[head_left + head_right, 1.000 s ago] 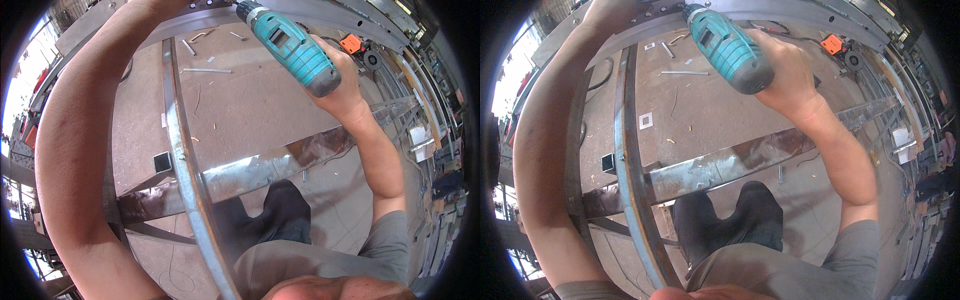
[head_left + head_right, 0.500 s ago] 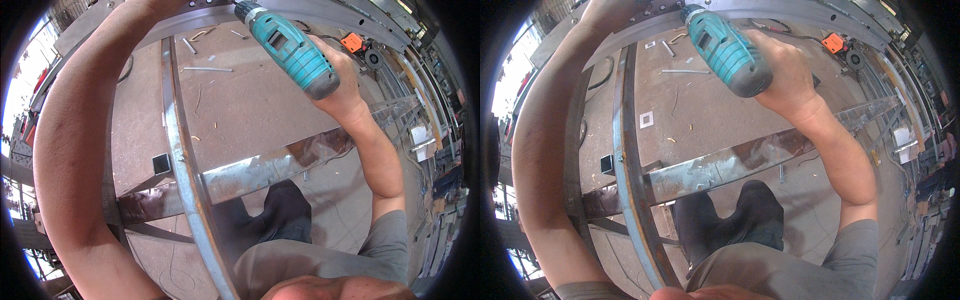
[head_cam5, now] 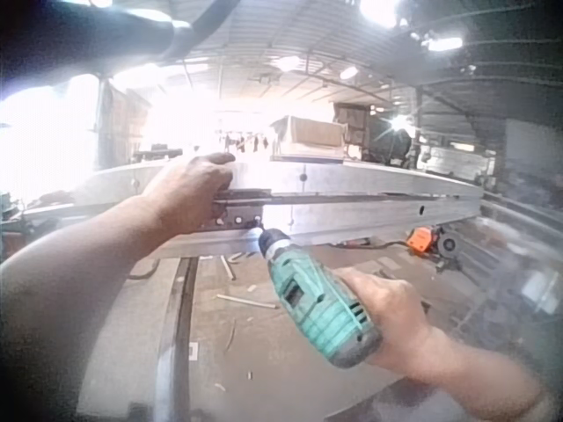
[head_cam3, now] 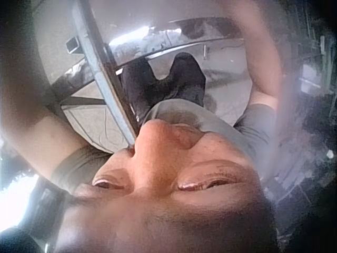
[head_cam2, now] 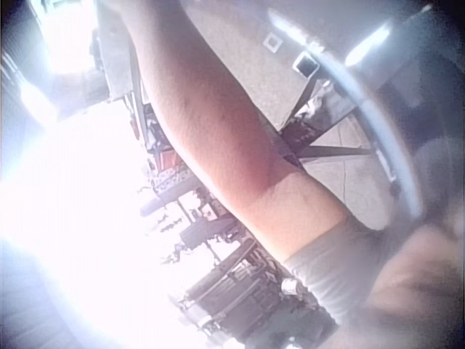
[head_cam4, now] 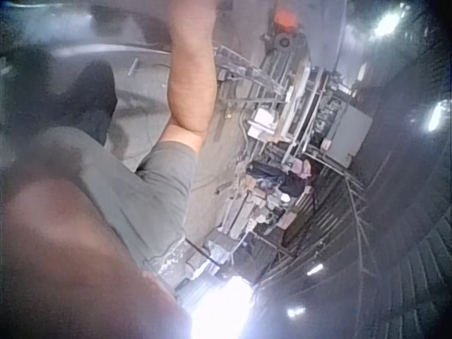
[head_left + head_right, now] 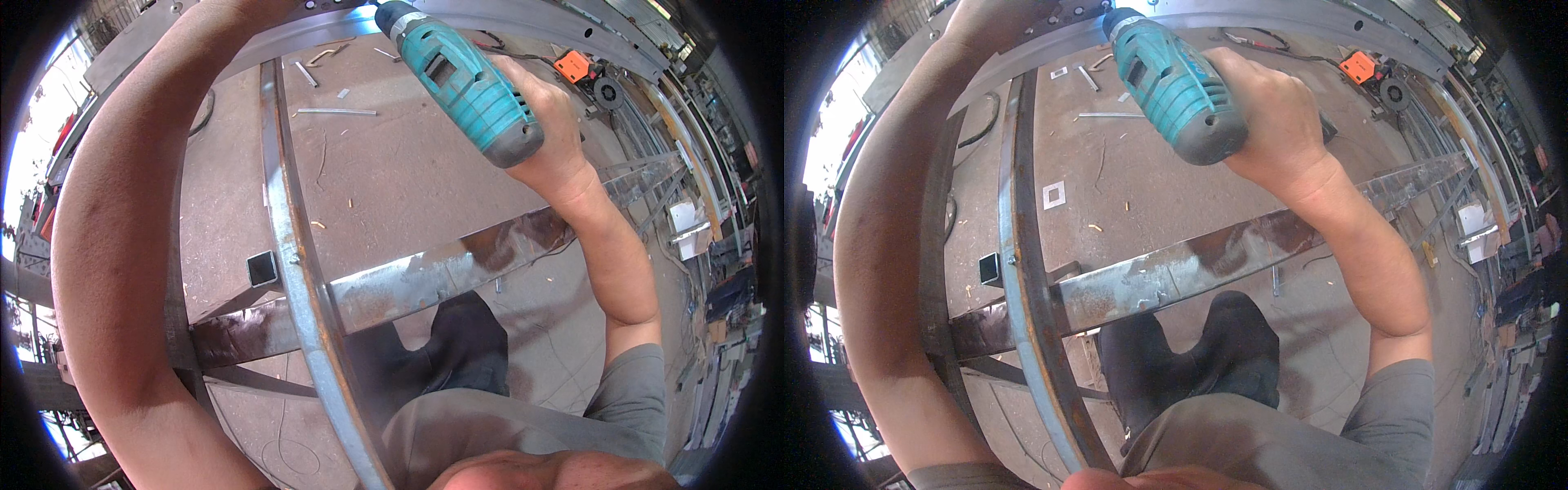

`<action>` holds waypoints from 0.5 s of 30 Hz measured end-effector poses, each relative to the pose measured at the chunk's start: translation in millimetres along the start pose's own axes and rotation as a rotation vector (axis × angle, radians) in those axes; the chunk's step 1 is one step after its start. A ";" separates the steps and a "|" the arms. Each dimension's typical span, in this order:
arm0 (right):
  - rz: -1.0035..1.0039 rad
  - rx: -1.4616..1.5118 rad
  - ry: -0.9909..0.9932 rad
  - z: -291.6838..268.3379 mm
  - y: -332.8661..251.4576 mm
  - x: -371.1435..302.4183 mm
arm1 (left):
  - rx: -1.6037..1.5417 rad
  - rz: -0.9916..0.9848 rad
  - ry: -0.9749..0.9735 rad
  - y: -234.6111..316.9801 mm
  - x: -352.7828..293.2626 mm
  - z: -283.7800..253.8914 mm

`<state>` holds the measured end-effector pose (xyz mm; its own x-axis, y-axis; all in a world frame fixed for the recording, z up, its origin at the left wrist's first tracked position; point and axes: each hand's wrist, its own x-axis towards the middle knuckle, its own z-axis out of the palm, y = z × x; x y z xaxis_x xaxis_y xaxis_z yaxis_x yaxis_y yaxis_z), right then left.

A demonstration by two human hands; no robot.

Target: The person retrieves screws from a box and uses a cordless drill to fasten a metal hinge to a large metal frame. The person aligns the hinge, inserts screws, and tightens them with the drill.

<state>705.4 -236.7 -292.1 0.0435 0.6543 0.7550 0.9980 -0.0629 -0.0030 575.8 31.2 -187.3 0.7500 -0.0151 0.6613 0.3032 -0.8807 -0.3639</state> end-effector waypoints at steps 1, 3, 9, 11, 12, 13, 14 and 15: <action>0.003 -0.003 0.000 -0.6 -0.9 0.8 | 0.007 0.010 0.016 0.3 -0.4 0.1; 0.031 -0.010 -0.037 -3.8 -3.5 1.6 | 0.021 0.030 0.049 -0.2 -1.3 1.0; 0.063 -0.030 -0.106 -12.9 -8.5 7.1 | -0.031 0.057 0.066 -7.1 0.9 5.6; 0.023 -0.040 -0.068 -13.1 -9.3 10.5 | -0.020 0.047 0.074 -6.8 1.3 6.4; 0.021 -0.045 -0.067 -13.7 -10.1 11.8 | -0.015 0.043 0.076 -6.5 1.4 6.0; 0.019 -0.050 -0.066 -14.5 -11.1 12.9 | -0.007 0.065 0.090 -5.8 1.2 5.4; 0.014 -0.056 -0.065 -15.5 -11.8 14.8 | 0.002 0.086 0.105 -5.2 0.9 4.4; 0.034 -0.058 -0.099 -17.0 -12.8 16.2 | 0.011 0.108 0.120 -5.1 1.6 2.9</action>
<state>692.6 -238.1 -268.7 0.0842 0.7219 0.6869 0.9918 -0.1275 0.0124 577.1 37.0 -186.2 0.7032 -0.1664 0.6912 0.2313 -0.8658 -0.4437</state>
